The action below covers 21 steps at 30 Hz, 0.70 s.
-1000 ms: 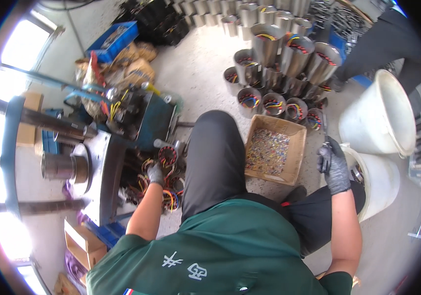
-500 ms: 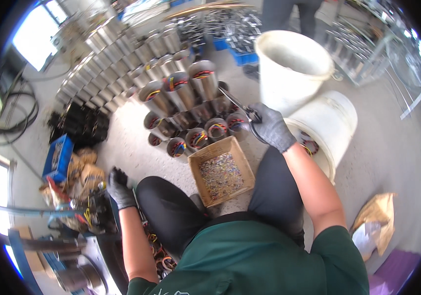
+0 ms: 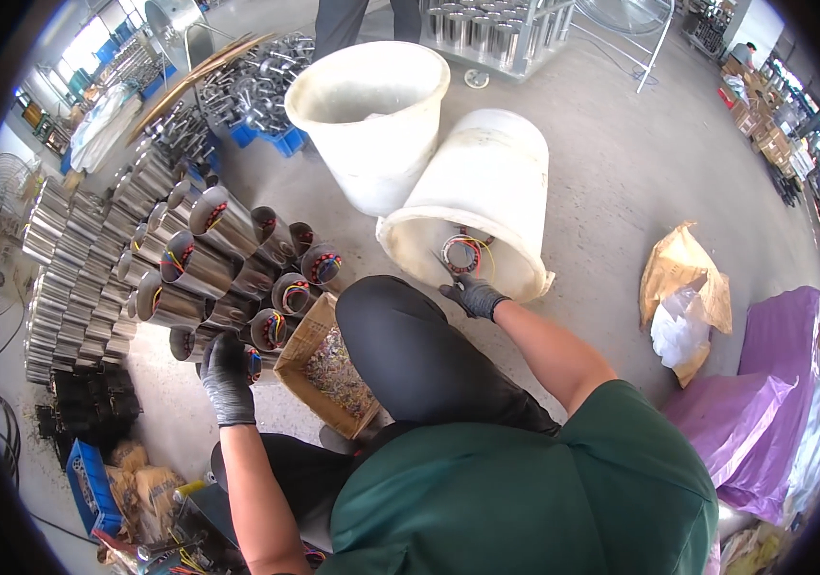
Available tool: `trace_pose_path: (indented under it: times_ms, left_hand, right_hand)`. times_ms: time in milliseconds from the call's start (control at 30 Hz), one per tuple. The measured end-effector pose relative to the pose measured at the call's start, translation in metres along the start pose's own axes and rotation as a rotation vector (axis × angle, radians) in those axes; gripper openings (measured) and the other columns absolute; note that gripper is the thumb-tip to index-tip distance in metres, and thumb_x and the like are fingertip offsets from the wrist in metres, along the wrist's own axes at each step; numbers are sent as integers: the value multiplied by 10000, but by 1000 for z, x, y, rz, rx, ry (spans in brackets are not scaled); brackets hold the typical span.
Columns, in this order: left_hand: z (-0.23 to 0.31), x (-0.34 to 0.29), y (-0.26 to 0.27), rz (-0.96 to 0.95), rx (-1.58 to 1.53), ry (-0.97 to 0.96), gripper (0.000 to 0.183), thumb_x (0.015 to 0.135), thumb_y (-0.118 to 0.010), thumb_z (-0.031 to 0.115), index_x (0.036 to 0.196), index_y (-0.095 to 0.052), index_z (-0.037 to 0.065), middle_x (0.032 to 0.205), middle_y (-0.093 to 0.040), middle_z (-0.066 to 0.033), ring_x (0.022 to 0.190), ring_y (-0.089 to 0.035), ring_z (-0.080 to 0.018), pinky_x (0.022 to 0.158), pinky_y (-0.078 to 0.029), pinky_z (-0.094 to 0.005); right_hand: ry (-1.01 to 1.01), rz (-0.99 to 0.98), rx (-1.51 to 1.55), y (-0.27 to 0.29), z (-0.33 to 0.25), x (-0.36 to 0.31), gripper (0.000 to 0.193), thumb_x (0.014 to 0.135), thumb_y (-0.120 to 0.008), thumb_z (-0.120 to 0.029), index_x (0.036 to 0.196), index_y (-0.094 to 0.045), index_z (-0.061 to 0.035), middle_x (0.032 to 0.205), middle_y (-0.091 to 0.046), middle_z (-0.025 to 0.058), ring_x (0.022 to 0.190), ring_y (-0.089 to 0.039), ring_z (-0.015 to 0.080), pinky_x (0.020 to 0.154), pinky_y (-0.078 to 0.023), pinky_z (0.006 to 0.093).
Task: The person uses shears to strip the ends of electrical wires on a component and then places the component into a container.
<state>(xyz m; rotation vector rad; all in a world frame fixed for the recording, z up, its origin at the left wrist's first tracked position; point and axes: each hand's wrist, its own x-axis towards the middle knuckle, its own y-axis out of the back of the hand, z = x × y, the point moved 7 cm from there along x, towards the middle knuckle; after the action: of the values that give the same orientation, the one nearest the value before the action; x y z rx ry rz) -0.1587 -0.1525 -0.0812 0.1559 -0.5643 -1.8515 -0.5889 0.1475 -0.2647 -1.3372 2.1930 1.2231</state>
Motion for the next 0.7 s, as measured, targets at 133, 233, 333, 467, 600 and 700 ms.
trace_pose_path:
  times_ms: [133,233,333,467,600,700]
  left_hand:
    - [19,-10,-23,14,-365,183,196,928,-619,186,1035,-668,29,961,-650,-35,875,-578,-119,784,-473,-254]
    - [28,-8,-38,-64,-162,68,177,948,-594,147,1061,-651,23,978,-640,-36,914,-559,-114,840,-458,-250]
    - [24,-7,-55,-154,-157,57,120,932,-580,13,1030,-650,13,915,-645,-56,848,-581,-141,813,-479,-298]
    - [26,-11,-64,-254,265,-206,105,936,-573,19,1030,-619,9,951,-648,-74,898,-592,-172,840,-471,-299]
    - [55,-20,-75,-252,365,-273,67,831,-624,15,887,-658,28,861,-600,-149,862,-575,-299,831,-445,-380]
    - [32,-23,-74,-338,439,-235,101,854,-603,43,913,-679,12,891,-662,-178,882,-627,-347,816,-486,-400]
  right_hand:
    - [9,218,-225,0,47,23,585,844,-682,-432,1251,-549,-33,1027,-679,241,985,-658,398,859,-513,444]
    - [191,343,-281,3,41,41,440,824,-653,-225,1229,-567,-78,1004,-675,239,954,-653,404,855,-512,459]
    - [324,413,-432,15,9,71,351,796,-594,-95,1146,-625,-107,991,-665,236,955,-643,399,849,-511,468]
    - [370,315,-661,9,-21,108,261,801,-600,-99,1054,-664,-103,1053,-645,235,984,-632,379,853,-505,461]
    - [279,341,-751,5,-1,148,169,835,-620,-153,931,-751,-107,981,-697,176,930,-677,288,792,-538,391]
    - [181,189,-964,-11,1,153,235,776,-651,-158,986,-749,-124,1024,-705,143,993,-670,285,844,-536,396]
